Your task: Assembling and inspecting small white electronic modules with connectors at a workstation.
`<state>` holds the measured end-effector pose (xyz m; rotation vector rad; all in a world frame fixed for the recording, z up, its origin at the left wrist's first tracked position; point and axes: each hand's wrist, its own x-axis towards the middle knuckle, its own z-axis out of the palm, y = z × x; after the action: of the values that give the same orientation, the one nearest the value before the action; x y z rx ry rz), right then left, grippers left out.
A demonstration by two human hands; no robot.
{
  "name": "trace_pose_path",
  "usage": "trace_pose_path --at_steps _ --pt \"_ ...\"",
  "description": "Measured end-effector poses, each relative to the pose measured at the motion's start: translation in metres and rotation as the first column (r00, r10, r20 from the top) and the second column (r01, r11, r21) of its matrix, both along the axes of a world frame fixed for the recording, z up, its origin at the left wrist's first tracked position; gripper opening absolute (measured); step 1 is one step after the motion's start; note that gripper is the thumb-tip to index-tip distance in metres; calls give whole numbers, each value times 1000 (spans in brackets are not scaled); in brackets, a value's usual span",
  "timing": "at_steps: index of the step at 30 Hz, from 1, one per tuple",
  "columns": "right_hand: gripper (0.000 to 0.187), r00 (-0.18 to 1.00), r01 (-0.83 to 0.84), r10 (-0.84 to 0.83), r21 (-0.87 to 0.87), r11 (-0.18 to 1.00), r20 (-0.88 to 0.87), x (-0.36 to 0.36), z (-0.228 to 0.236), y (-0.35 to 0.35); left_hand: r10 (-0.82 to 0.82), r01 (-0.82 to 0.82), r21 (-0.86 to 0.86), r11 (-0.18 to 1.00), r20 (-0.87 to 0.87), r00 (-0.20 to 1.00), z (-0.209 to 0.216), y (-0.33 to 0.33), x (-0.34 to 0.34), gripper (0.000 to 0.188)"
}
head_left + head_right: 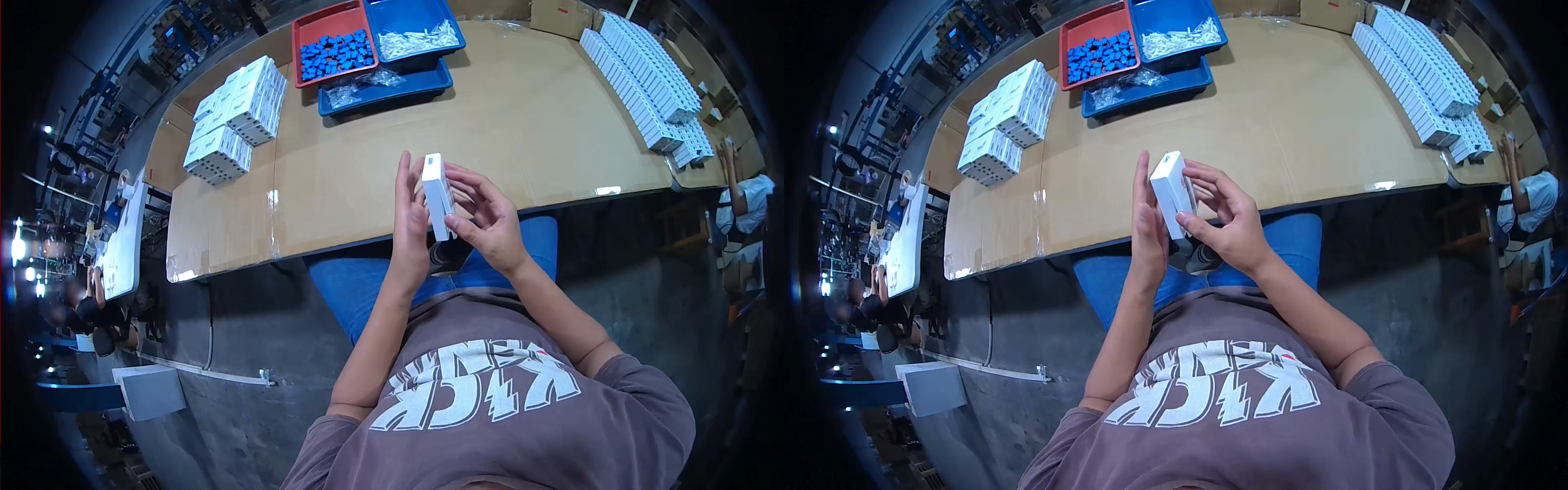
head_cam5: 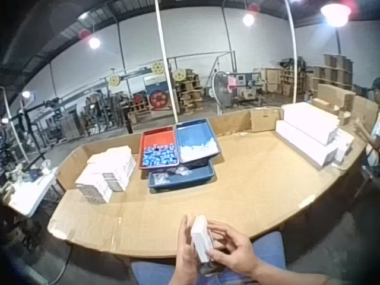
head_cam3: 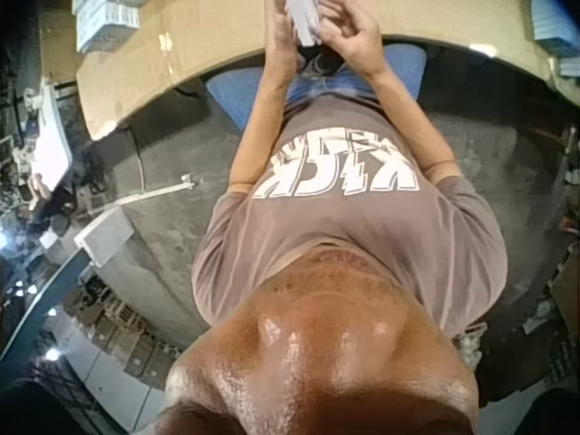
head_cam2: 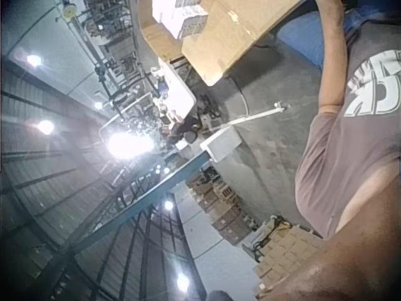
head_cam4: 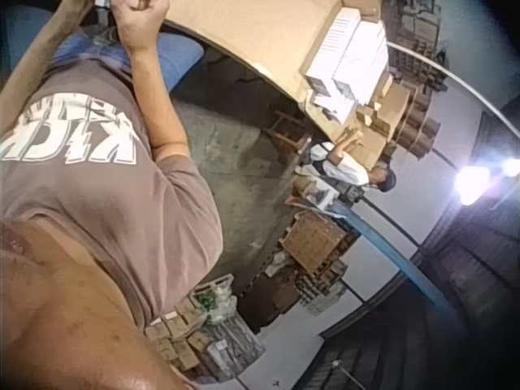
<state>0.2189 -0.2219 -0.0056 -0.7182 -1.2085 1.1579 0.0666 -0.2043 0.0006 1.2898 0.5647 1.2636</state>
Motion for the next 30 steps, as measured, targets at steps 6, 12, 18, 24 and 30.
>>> trace_pose_path --at_steps 6,12,18,24,30 --pt "71 962 81 -120 162 983 245 -2 -2 -12 46 -50 -56 997 -67 997 -2 -9 4 83" --pt "68 928 109 -184 237 965 323 -1 14 -18 75 -74 25 997 -62 995 3 -16 6 87" --pt "69 922 96 -188 270 958 338 -1 16 -20 68 -66 24 997 -50 996 8 -20 6 91" --pt "69 928 107 -186 248 963 323 0 12 -21 131 -131 2 991 -89 987 18 -30 13 91" --pt "67 942 94 -162 230 969 295 -5 15 -18 68 -66 28 997 -68 995 9 -19 3 91"
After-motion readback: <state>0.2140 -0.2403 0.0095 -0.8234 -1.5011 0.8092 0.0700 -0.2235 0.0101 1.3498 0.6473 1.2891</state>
